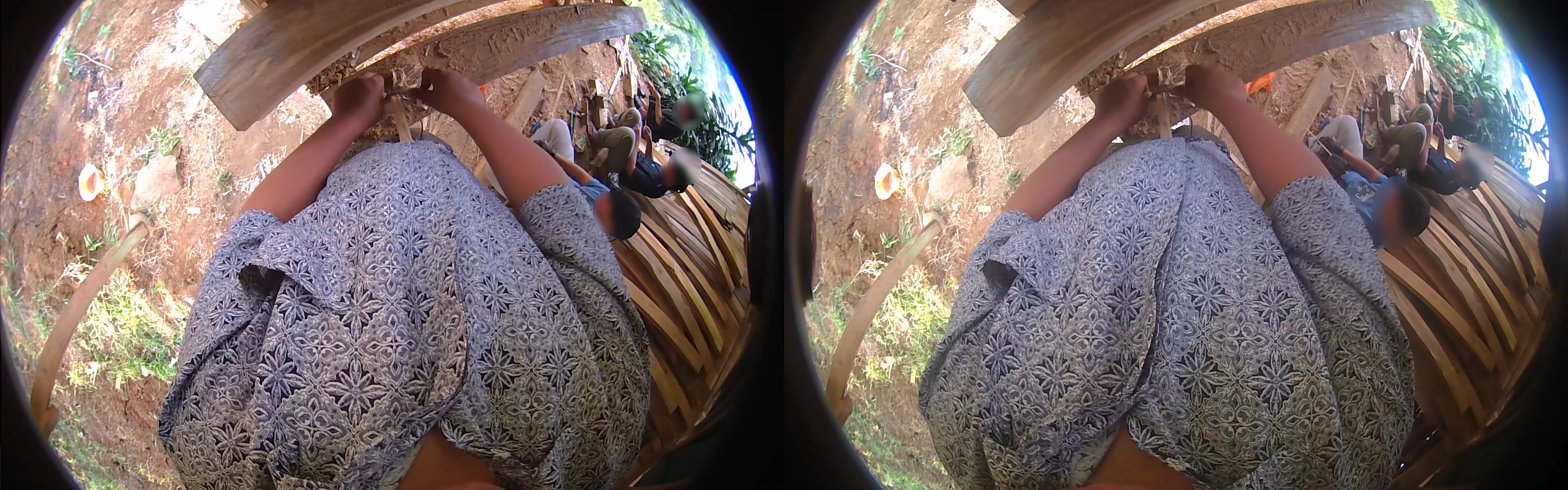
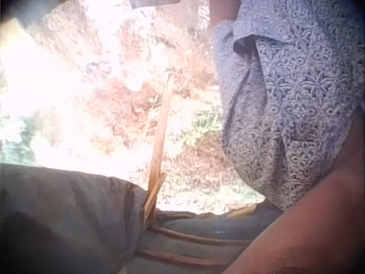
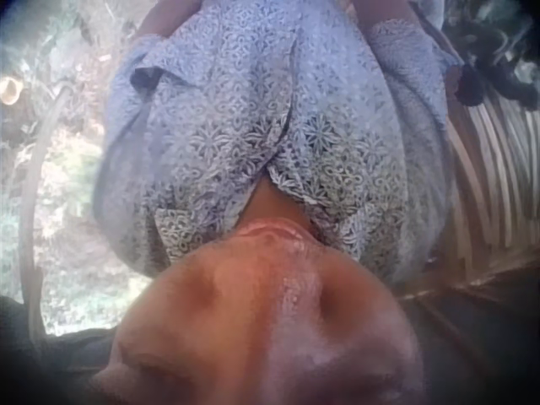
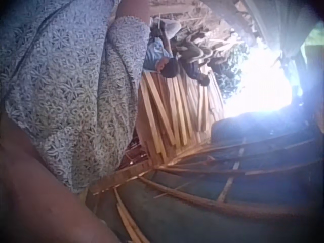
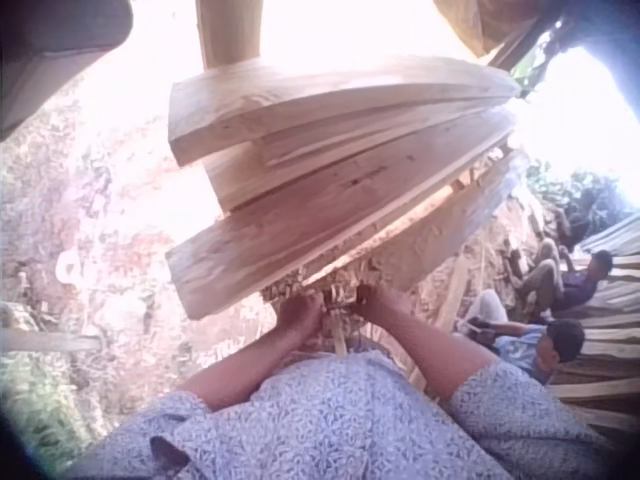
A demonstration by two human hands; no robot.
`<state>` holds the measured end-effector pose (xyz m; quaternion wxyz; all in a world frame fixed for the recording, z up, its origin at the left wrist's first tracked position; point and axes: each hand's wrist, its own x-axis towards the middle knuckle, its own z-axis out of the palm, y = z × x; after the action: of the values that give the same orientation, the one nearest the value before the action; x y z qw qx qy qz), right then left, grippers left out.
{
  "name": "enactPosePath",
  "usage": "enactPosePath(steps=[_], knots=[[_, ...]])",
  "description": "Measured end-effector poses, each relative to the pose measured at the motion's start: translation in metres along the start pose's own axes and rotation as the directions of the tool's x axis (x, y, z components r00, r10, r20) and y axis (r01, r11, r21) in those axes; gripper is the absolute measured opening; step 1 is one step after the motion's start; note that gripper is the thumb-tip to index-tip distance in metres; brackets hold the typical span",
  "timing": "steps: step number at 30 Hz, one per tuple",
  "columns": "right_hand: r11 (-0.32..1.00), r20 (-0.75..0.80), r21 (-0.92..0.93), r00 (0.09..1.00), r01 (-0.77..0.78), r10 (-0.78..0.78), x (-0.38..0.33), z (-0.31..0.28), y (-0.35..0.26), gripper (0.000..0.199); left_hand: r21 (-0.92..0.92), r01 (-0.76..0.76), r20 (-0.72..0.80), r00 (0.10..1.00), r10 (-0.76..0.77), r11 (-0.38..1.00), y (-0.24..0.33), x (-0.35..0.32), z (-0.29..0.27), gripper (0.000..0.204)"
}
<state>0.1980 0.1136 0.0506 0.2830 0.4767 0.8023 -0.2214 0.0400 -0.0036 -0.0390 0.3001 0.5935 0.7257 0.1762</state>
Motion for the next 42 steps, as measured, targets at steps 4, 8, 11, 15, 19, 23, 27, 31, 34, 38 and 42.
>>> enactPosePath(steps=[4, 8, 11, 15, 19, 23, 27, 31, 34, 38, 42], knots=[[0.997, 0.051, -0.033, 0.996, 0.070, -0.068, -0.006, -0.006, -0.003, 0.051, 0.056, -0.038, -0.017, 0.999, 0.039, 0.998, 0.000, -0.013, -0.007, 0.018], [0.978, 0.127, -0.064, 0.973, 0.200, -0.191, -0.037, -0.022, 0.000, 0.044, -0.193, -0.006, 0.179, 0.983, 0.041, 0.981, 0.015, -0.049, -0.038, 0.017], [0.970, 0.124, -0.089, 0.969, 0.225, -0.213, -0.061, -0.036, -0.007, 0.043, -0.340, 0.032, 0.269, 0.961, 0.065, 0.940, 0.020, -0.061, -0.046, 0.015], [0.970, 0.088, -0.143, 0.979, 0.196, -0.185, -0.051, -0.033, -0.018, 0.042, -0.261, -0.094, 0.063, 0.991, 0.114, 0.961, 0.011, -0.056, -0.023, 0.016], [0.962, 0.126, -0.203, 0.979, 0.181, -0.158, -0.028, -0.038, -0.021, 0.042, -0.161, -0.081, 0.077, 0.993, 0.095, 0.984, 0.015, -0.047, -0.018, 0.018], [0.932, 0.174, -0.249, 0.959, 0.263, -0.224, -0.017, -0.044, -0.021, 0.043, -0.166, -0.025, 0.094, 0.995, 0.041, 0.986, 0.019, -0.046, -0.018, 0.022], [0.928, 0.118, -0.259, 0.962, 0.268, -0.245, -0.008, -0.031, -0.021, 0.044, -0.066, 0.015, 0.056, 0.998, -0.012, 0.998, 0.016, -0.048, -0.007, 0.021], [0.981, 0.038, -0.131, 0.989, 0.146, -0.142, 0.000, -0.007, -0.027, 0.054, -0.032, 0.176, 0.071, 0.982, -0.173, 0.984, 0.004, -0.026, -0.009, 0.021], [0.988, 0.083, -0.087, 0.990, 0.124, -0.117, -0.007, -0.021, -0.031, 0.054, -0.003, 0.132, 0.034, 0.991, -0.132, 0.991, -0.005, -0.025, 0.002, 0.021], [0.981, 0.104, -0.141, 0.988, 0.131, -0.117, -0.004, -0.020, -0.028, 0.056, -0.024, 0.102, 0.090, 0.991, -0.100, 0.994, -0.002, -0.024, -0.006, 0.026], [0.960, 0.166, -0.162, 0.965, 0.231, -0.204, -0.020, -0.024, -0.026, 0.050, -0.170, 0.053, 0.067, 0.997, -0.042, 0.984, 0.011, -0.059, -0.030, 0.039]])
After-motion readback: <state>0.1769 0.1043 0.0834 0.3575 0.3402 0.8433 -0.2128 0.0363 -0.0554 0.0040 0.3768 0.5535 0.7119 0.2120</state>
